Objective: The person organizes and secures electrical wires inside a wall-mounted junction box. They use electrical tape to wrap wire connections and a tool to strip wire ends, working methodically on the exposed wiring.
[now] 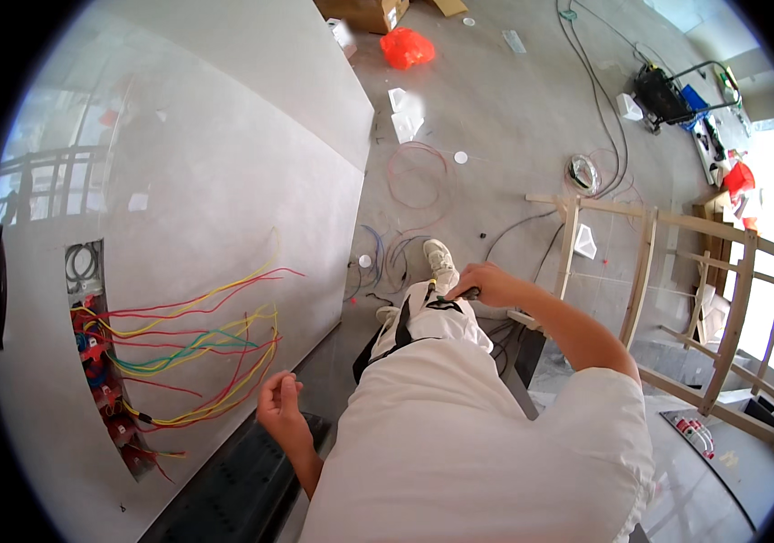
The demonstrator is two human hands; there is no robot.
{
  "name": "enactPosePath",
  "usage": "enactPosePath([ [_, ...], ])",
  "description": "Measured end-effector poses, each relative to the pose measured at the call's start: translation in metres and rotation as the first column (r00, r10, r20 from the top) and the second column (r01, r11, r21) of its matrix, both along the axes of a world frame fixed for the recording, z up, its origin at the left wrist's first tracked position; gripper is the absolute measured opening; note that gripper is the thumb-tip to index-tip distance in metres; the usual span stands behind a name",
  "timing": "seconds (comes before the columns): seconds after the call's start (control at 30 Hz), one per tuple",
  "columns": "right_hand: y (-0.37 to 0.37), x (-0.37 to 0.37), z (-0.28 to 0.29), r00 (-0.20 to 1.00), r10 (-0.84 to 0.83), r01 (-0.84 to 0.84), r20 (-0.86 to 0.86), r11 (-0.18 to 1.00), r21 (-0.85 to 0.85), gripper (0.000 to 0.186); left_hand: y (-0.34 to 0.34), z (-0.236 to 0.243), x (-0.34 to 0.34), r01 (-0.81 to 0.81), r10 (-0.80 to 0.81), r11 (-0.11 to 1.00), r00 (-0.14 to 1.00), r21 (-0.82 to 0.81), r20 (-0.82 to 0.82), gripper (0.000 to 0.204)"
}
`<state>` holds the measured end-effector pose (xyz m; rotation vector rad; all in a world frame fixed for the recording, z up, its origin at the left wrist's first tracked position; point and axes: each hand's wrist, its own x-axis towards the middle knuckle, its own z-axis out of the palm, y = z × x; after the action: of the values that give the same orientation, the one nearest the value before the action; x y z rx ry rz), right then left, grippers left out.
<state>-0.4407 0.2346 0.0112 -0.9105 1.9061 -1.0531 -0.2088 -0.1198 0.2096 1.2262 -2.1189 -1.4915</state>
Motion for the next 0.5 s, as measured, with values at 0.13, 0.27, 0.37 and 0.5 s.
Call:
enactPosePath([
  [0.13, -0.02, 0.001, -0.017, 0.978, 0.131, -0.135, -0.162, 0.991, -0.011, 0.05, 0.003, 0.003, -0.007, -0.001, 0.001, 1.0, 1.0, -0.007, -0.013, 0.014],
  [0.27, -0.05, 0.003, -0.072, 0.954, 0.246, -0.263, -0.17, 0.961, -0.09, 0.051, -0.002, 0.003, -0.006, -0.017, 0.015, 0.999, 0.999, -0.043, -0.048, 0.014],
  [0.37, -0.078, -0.001, -0.1, 0.84, 0.447, -0.44, -0.307, 0.893, 0.098, 0.045, -0.006, 0.004, -0.01, -0.088, 0.083, 0.995, 0.993, -0.055, -0.081, 0.016],
  [0.5, -0.098, 0.013, -0.114, 0.913, 0.343, -0.329, -0.223, 0.939, 0.101, 0.04, -0.022, 0.001, 0.01, -0.097, 0.09, 0.992, 0.993, -0.079, -0.082, 0.019],
])
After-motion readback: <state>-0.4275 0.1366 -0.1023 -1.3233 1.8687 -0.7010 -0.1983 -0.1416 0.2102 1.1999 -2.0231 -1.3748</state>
